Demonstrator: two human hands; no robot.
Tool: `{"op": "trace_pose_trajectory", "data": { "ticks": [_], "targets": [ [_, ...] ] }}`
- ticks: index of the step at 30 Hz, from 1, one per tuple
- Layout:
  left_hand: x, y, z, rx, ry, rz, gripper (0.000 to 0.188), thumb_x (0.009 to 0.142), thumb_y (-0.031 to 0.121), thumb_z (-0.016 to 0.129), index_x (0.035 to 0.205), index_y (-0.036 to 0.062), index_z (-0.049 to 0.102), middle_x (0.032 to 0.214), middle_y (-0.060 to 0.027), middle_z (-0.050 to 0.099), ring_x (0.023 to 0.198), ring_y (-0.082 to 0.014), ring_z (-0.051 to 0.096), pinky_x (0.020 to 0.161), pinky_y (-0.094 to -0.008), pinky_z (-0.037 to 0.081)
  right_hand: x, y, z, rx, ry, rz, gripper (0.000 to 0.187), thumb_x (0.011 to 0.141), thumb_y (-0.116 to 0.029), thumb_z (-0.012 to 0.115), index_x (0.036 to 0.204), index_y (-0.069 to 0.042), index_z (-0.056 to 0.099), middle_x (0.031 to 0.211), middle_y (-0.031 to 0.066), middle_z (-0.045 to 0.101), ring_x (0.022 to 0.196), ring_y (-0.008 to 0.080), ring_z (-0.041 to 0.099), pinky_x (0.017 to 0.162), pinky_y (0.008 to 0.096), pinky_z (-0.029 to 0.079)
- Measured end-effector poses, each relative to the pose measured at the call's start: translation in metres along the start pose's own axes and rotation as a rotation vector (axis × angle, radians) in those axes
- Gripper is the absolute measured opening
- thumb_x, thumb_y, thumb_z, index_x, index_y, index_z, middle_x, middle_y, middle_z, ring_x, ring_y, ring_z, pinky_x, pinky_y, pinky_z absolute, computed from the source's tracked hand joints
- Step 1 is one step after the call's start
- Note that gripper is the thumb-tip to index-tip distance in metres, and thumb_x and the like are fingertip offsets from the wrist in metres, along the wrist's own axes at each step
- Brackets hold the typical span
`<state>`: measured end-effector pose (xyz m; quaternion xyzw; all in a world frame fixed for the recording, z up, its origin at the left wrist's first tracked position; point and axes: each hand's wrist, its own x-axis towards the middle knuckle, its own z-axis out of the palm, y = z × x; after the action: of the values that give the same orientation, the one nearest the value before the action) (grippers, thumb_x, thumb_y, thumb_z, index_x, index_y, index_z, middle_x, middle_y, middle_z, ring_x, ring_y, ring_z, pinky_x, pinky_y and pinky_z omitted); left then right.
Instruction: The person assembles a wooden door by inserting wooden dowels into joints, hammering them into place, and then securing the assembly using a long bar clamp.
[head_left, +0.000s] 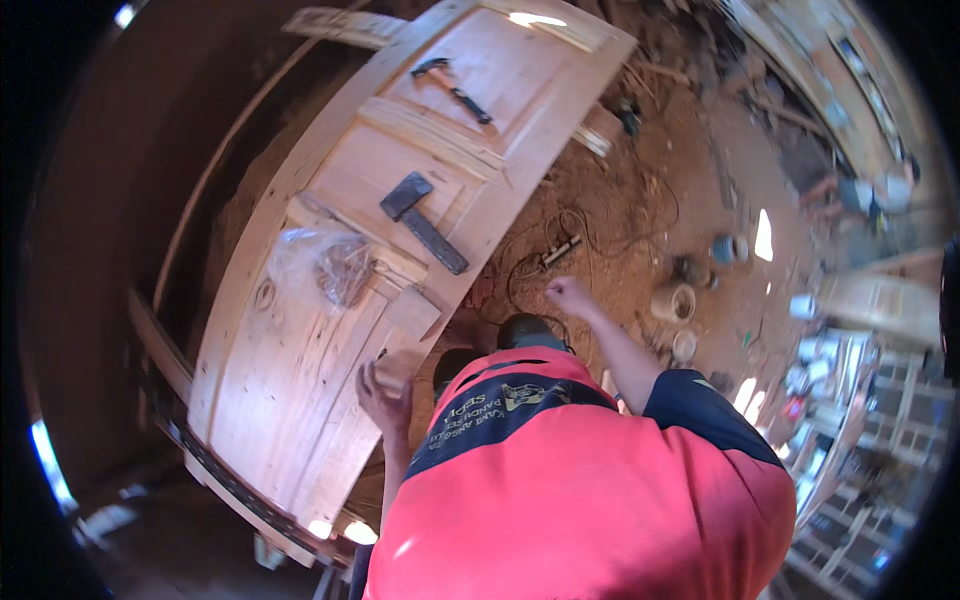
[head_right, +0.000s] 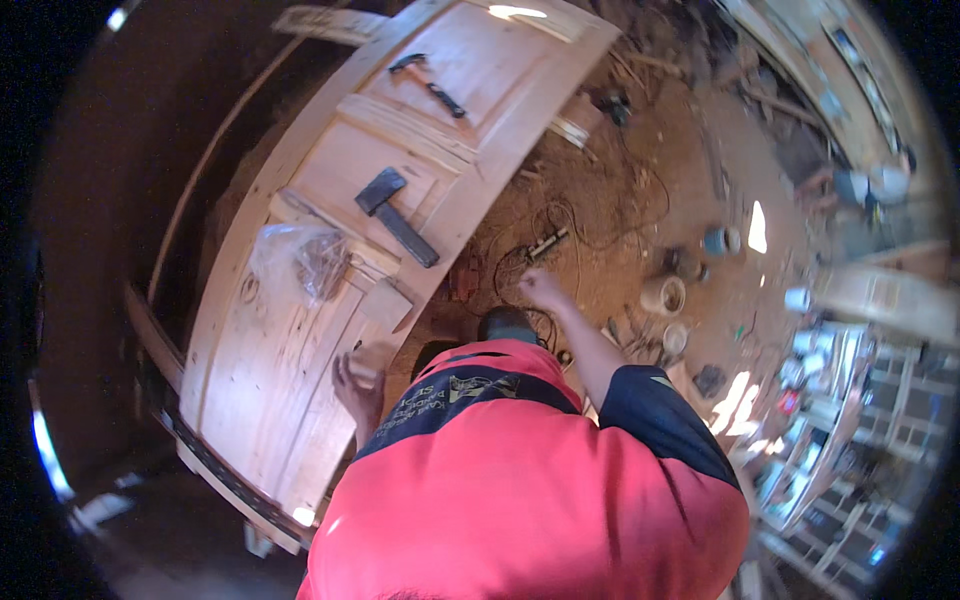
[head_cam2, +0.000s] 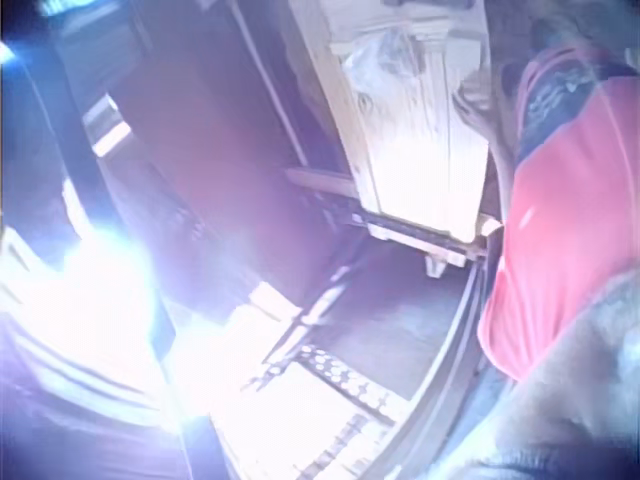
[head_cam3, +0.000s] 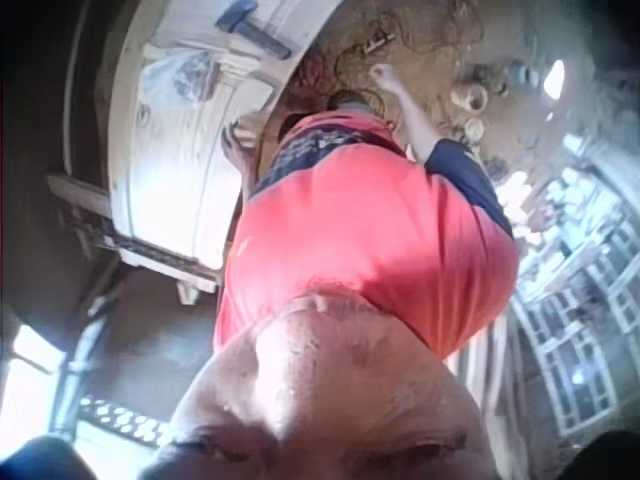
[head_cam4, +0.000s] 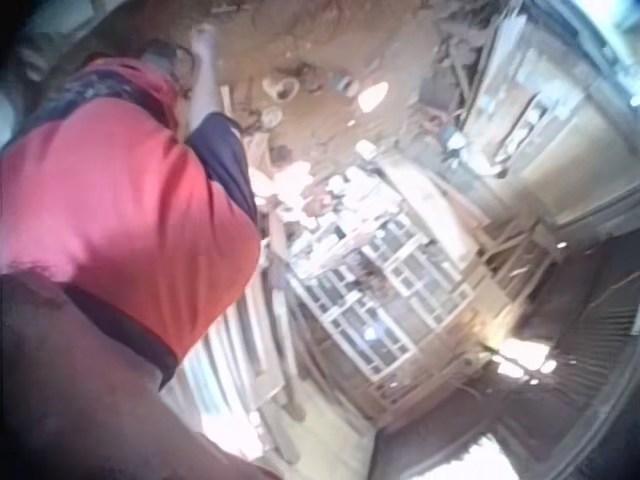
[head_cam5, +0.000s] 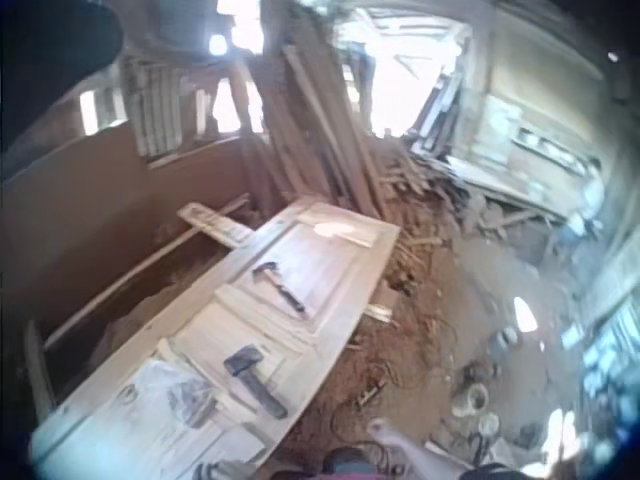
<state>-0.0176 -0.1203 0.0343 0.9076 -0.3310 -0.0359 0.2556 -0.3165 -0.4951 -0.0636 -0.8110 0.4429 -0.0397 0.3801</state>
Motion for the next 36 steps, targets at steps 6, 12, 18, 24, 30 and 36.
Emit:
{"op": "trace_pose_trajectory", "data": {
  "ticks": [6, 12, 18, 24, 30, 36],
  "targets": [
    [0.063, 0.028, 0.054, -0.012, -0.249, 0.34, 0.112, 0.066, 0.048, 0.086, 0.15, 0.0018, 0.028, 0.153, -0.0242, 0.032, 0.135, -0.044, 0.04, 0.11, -0.0498, 0.039, -0.202, 0.161, 0.009, 0.086, 0.316, 0.534, 0.02, 0.086, -0.024, 0.068, 0.091, -0.005, 0.071, 0.081, 0.0126, 0.071, 0.075, 0.0218, 0.068, 0.072, 0.0343, 0.054],
    [0.065, 0.018, 0.057, 0.033, -0.226, 0.031, 0.091, 0.068, 0.053, 0.084, 0.135, 0.002, 0.049, 0.129, -0.0224, 0.047, 0.116, -0.0372, 0.049, 0.098, -0.0508, 0.046, -0.408, 0.152, 0.039, 0.324, 0.314, 1.075, 0.025, 0.084, -0.032, 0.062, 0.09, -0.009, 0.071, 0.085, 0.0143, 0.072, 0.084, 0.0302, 0.07, 0.076, 0.0414, 0.056],
    [0.069, 0.105, 0.078, 0.332, -0.184, 0.066, 0.095, 0.069, 0.064, 0.078, 0.135, 0.0027, 0.049, 0.123, -0.0217, 0.051, 0.116, -0.0367, 0.051, 0.1, -0.0523, 0.044, -0.547, 0.087, 0.149, 0.472, 0.477, 1.308, 0.02, 0.084, -0.023, 0.058, 0.089, -0.008, 0.071, 0.082, 0.0198, 0.07, 0.078, 0.0291, 0.07, 0.068, 0.0392, 0.053],
    [0.119, 0.157, 0.096, 0.281, -0.106, 0.047, 0.096, 0.07, 0.067, 0.074, 0.136, 0.0036, 0.048, 0.123, -0.0214, 0.051, 0.116, -0.037, 0.051, 0.1, -0.053, 0.044, -0.495, 0.016, 0.163, 0.93, 0.63, 1.451, 0.02, 0.088, -0.021, 0.06, 0.095, -0.005, 0.071, 0.085, 0.0193, 0.071, 0.072, 0.0248, 0.067, 0.065, 0.0377, 0.051],
    [0.178, 0.217, 0.118, 0.219, -0.064, 0.06, 0.097, 0.071, 0.071, 0.071, 0.137, 0.0045, 0.048, 0.123, -0.0212, 0.052, 0.117, -0.0374, 0.051, 0.1, -0.0537, 0.043, -0.466, -0.001, 0.188, 0.612, 0.578, 1.196, 0.027, 0.087, -0.027, 0.067, 0.105, -0.007, 0.07, 0.097, 0.0235, 0.07, 0.09, 0.0365, 0.069, 0.08, 0.0458, 0.053],
    [0.238, 0.239, 0.157, 0.306, -0.081, 0.126, 0.097, 0.075, 0.078, 0.061, 0.138, 0.0062, 0.047, 0.123, -0.0195, 0.054, 0.118, -0.0399, 0.053, 0.095, -0.0551, 0.044, -0.442, 0.022, 0.164, 0.591, 0.557, 1.264, 0.028, 0.084, -0.02, 0.065, 0.11, -0.01, 0.068, 0.097, 0.0263, 0.069, 0.091, 0.04, 0.068, 0.08, 0.0473, 0.053]
  ]
}}
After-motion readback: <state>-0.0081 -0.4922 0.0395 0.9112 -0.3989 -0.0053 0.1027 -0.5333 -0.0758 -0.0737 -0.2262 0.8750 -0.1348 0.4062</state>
